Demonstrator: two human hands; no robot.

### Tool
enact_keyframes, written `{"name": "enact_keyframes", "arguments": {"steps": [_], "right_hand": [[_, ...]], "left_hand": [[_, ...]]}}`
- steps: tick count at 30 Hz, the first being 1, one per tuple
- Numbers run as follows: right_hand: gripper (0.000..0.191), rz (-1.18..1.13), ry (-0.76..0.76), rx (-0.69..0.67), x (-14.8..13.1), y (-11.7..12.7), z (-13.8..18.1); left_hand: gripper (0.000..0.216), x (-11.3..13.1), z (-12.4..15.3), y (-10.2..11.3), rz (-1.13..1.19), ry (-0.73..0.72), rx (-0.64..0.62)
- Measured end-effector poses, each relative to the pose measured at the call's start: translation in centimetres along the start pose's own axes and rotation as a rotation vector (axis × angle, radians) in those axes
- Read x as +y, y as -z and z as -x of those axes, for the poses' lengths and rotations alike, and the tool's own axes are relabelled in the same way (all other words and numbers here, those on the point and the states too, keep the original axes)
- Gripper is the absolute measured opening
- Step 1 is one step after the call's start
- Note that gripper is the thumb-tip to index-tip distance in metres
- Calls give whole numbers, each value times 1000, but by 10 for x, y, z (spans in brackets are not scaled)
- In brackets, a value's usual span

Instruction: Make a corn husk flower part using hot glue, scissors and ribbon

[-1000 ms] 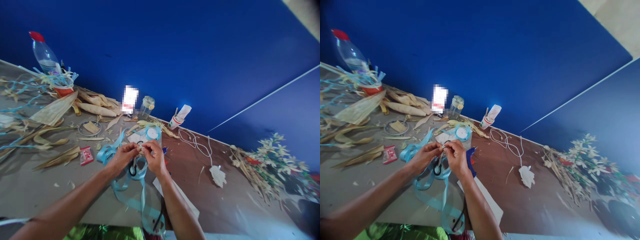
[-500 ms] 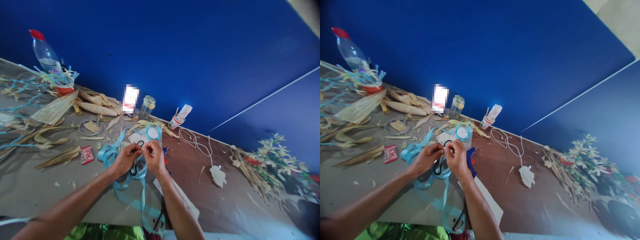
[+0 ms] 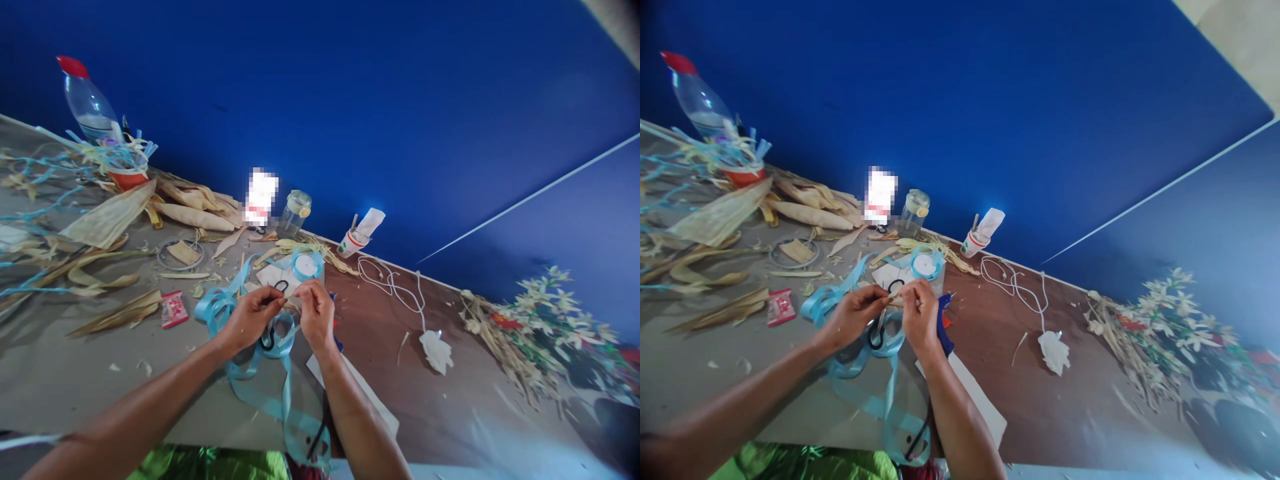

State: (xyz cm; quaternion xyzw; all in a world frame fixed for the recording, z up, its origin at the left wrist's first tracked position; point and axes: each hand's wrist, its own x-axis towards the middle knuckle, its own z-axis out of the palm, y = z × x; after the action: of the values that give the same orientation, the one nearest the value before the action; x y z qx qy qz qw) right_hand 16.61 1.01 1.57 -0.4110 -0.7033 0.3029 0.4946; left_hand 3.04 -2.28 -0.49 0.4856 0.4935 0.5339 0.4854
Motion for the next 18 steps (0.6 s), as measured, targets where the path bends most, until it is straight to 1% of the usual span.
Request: {"name": "enact_keyframes", "arguments": {"steps": [3, 8, 10, 14, 16, 18], "right_hand": [[33, -102, -134, 39, 6, -1, 0], [23, -378, -341, 155, 16, -4, -3], [22, -471, -387, 229, 19, -1, -8], [26, -617, -450, 376, 23, 10, -17], [26, -659, -468, 371, 24, 13, -18], [23, -659, -481, 280, 22, 12, -16]], "left_hand": [[26, 1, -1, -1, 38, 5, 7], [27, 3, -3, 0, 106, 50, 51], [27, 5, -3, 0, 139, 78, 53], [26, 7, -3, 2, 247, 120, 61], [24, 4, -3, 3, 315, 126, 60], [22, 0, -4, 4, 368, 128, 42]]}}
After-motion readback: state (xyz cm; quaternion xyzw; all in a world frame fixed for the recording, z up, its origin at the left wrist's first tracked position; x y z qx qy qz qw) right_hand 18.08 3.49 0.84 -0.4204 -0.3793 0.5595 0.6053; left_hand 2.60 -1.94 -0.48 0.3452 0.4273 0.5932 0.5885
